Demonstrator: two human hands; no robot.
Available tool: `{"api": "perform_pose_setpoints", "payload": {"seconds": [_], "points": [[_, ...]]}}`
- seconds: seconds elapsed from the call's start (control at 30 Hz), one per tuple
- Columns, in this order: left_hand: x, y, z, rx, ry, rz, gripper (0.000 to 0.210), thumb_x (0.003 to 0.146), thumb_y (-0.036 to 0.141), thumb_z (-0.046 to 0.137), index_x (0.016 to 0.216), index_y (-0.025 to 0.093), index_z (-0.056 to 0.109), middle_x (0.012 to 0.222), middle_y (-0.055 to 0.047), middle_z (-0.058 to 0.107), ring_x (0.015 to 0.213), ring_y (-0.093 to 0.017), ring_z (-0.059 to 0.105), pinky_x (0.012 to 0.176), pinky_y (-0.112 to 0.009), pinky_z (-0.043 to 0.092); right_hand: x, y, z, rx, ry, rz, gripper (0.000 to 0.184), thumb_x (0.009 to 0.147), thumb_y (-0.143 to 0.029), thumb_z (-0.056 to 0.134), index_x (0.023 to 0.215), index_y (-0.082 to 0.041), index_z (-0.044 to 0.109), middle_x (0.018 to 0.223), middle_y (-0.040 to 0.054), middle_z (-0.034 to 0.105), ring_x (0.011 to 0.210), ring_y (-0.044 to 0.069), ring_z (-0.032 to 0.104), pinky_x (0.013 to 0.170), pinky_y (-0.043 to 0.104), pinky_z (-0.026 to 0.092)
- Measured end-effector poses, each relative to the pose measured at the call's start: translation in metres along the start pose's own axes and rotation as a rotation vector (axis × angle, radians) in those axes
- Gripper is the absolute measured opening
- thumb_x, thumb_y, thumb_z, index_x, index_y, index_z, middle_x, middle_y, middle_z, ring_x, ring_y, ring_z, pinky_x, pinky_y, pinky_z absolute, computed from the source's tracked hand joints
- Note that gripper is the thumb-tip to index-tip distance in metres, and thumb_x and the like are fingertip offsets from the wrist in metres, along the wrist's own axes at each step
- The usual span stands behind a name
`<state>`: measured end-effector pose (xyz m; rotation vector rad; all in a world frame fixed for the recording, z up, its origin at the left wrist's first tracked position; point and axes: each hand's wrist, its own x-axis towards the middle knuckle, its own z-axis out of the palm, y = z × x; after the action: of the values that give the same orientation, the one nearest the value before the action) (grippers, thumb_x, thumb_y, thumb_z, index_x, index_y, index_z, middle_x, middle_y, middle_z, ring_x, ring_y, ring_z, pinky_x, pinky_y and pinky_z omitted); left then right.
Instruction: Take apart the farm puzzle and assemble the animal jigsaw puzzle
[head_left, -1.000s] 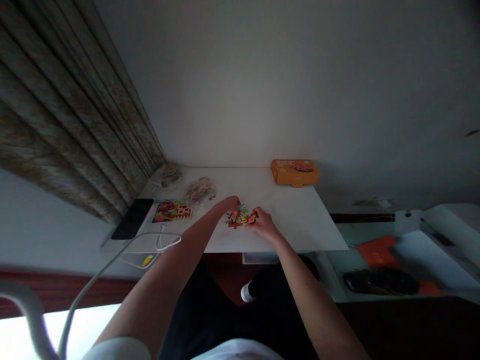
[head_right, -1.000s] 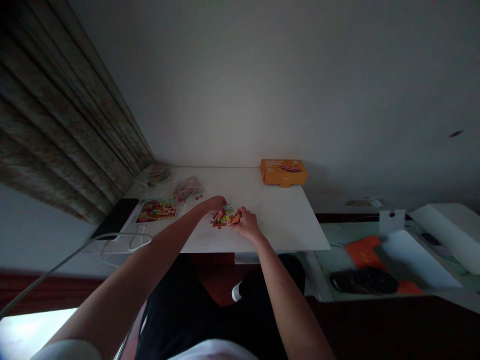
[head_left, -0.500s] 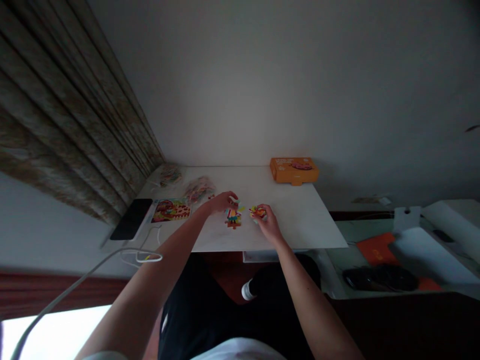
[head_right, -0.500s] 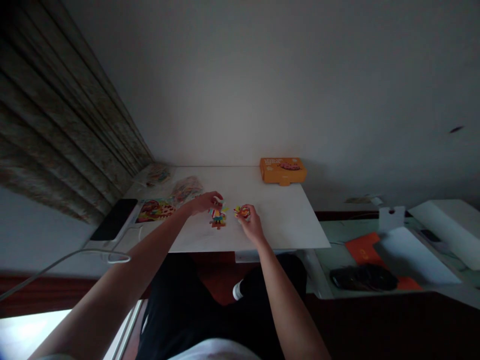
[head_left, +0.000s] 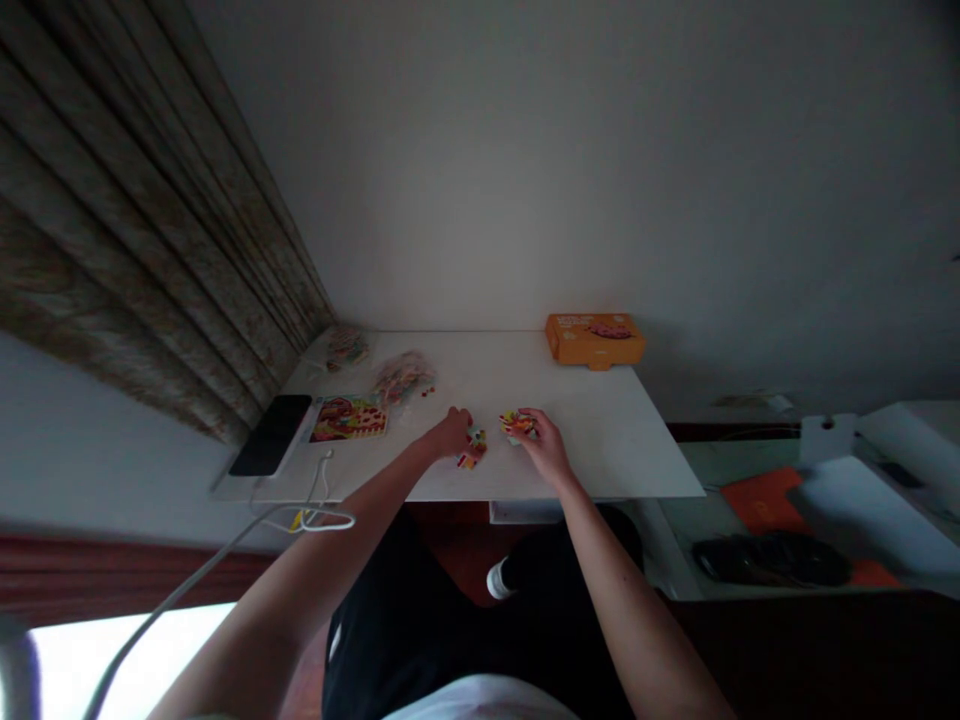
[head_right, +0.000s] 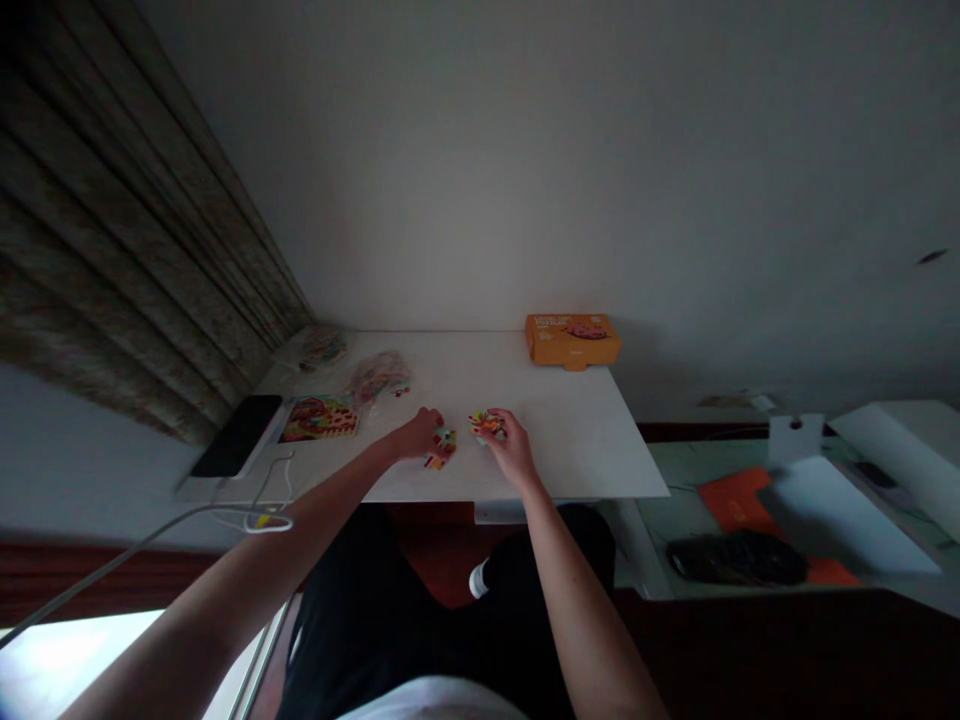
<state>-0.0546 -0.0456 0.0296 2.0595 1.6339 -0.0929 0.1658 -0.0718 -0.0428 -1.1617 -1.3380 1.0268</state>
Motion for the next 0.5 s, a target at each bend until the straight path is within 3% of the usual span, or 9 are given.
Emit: {"api": "perform_pose_setpoints", "payload": {"seconds": [0.2,0.37,0.5], "points": [[0.002,0.015,-0.010,0.149,-0.136,-0.080,0.076,0.062,0.045,0.093,0.123,0.010,0.064,0.138,-0.025,0.058,0.116,-0.032,0.068,0.088,-0.029,0.053,0.000,-0.002,0.000,0.006,0.026,-0.004,0.046,0.080,-0.055,0.075,0.112,-0.024,0.063,0.108,0.0091,0.075,0.097,0.024,0.073,0.089,0.040,0.059],[-0.002,0.021,-0.013,0.194,-0.088,-0.121,0.074,0.062,0.049,0.093,0.121,0.014,0.065,0.137,-0.025,0.060,0.124,-0.038,0.062,0.094,-0.038,0.052,0.001,-0.001,0.000,-0.030,0.035,-0.005,0.046,0.082,-0.056,0.073,0.112,-0.023,0.063,0.108,0.0093,0.075,0.097,0.024,0.073,0.090,0.040,0.058],[-0.003,0.019,-0.009,0.093,-0.066,-0.106,0.070,0.065,0.042,0.092,0.123,0.016,0.062,0.132,-0.020,0.065,0.122,-0.034,0.064,0.091,-0.035,0.051,0.001,0.002,0.000,-0.010,0.069,-0.016,0.044,0.082,-0.054,0.075,0.112,-0.023,0.064,0.107,0.0090,0.075,0.095,0.024,0.073,0.089,0.040,0.058]]}}
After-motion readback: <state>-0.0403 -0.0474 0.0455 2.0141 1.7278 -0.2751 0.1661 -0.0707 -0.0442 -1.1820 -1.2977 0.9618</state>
